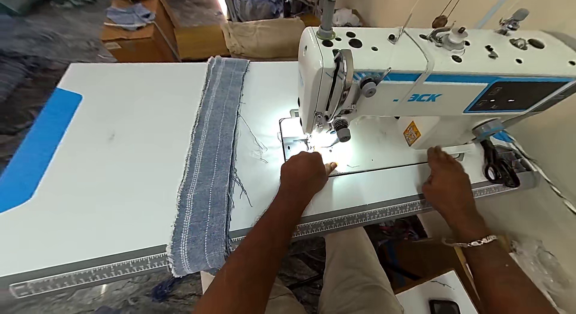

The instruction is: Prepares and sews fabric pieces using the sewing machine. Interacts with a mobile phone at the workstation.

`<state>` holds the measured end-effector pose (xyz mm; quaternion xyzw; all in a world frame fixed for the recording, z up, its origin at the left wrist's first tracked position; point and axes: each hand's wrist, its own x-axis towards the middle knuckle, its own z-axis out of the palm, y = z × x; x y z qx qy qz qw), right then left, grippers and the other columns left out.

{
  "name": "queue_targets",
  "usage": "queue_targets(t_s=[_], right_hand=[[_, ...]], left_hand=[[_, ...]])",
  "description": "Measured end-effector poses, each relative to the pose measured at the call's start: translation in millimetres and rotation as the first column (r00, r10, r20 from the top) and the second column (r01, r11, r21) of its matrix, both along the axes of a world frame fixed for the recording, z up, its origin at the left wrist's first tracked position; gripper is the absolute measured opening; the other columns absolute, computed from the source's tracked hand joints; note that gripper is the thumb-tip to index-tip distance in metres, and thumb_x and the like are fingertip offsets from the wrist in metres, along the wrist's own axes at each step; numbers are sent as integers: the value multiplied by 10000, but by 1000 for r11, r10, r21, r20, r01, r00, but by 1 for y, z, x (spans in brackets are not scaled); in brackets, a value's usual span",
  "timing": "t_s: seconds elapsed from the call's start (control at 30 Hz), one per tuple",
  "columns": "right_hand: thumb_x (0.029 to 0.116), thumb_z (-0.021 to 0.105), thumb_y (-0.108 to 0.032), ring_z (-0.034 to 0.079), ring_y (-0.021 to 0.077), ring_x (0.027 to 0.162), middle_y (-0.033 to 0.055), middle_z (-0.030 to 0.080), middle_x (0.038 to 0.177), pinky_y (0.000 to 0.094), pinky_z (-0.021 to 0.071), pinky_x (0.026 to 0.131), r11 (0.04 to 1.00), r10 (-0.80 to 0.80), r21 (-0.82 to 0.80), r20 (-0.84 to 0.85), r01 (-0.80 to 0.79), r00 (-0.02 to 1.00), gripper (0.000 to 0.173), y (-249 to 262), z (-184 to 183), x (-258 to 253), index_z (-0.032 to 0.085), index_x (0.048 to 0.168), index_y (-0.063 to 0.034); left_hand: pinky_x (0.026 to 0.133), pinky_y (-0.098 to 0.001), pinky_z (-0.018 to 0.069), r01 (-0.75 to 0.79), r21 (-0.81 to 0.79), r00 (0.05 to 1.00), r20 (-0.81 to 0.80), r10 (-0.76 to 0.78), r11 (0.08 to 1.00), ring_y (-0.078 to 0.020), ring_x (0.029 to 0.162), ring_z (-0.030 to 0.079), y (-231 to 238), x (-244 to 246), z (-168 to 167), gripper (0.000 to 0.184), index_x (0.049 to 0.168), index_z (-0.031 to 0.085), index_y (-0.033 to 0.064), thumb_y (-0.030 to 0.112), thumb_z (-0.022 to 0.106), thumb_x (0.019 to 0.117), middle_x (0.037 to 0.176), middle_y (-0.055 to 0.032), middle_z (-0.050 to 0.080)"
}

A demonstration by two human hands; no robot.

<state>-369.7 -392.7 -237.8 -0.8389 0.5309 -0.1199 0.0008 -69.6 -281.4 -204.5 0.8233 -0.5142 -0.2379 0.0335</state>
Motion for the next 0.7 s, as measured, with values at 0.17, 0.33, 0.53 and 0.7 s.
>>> queue_targets(t_s=[0.17, 0.33, 0.53, 0.7], right_hand=[[975, 458, 28, 434, 462, 1428, 210, 519, 1515, 686, 357, 1123, 995, 47, -100, 149, -32, 988, 492, 2, 8, -12, 539, 1460, 1], [1003, 469, 15, 494, 453, 1388, 209, 544, 1496, 660, 395, 1119, 995, 98, -32, 147, -94, 984, 454, -3, 6, -27, 576, 1443, -13], [1059, 510, -166, 689, 316, 1074, 228, 665, 1274, 502, 568, 938, 955, 276, -44, 496, -294, 823, 359, 65, 24, 49, 614, 1351, 16], [999, 589, -153, 694, 125, 1040, 17, 732, 1131, 343, 597, 915, 501, 709, -4, 575, -865, 408, 265, 198, -19, 176, 733, 1218, -111]], left_hand=[[788, -562, 560, 9, -200, 960, -272, -64, 980, -323, 862, 698, 49, 6, -4, 568, 1523, 494, 173, 479, 530, 1046, 976, -148, 722], [715, -374, 630, 0, -25, 633, -774, -19, 1000, -161, 796, 730, 231, 56, -29, 401, 1196, 711, 113, 441, 538, 1043, 938, -32, 750], [1059, -589, 481, -691, 41, 629, -457, 628, 722, -401, 1323, 535, 344, 115, -104, 942, 1558, 342, 45, 268, 873, 813, 1519, -247, 453], [1029, -443, 538, -683, -147, 614, -646, 453, 716, -199, 1161, 658, 302, 103, -149, 509, 1293, 634, 31, 159, 836, 844, 1222, -116, 698]])
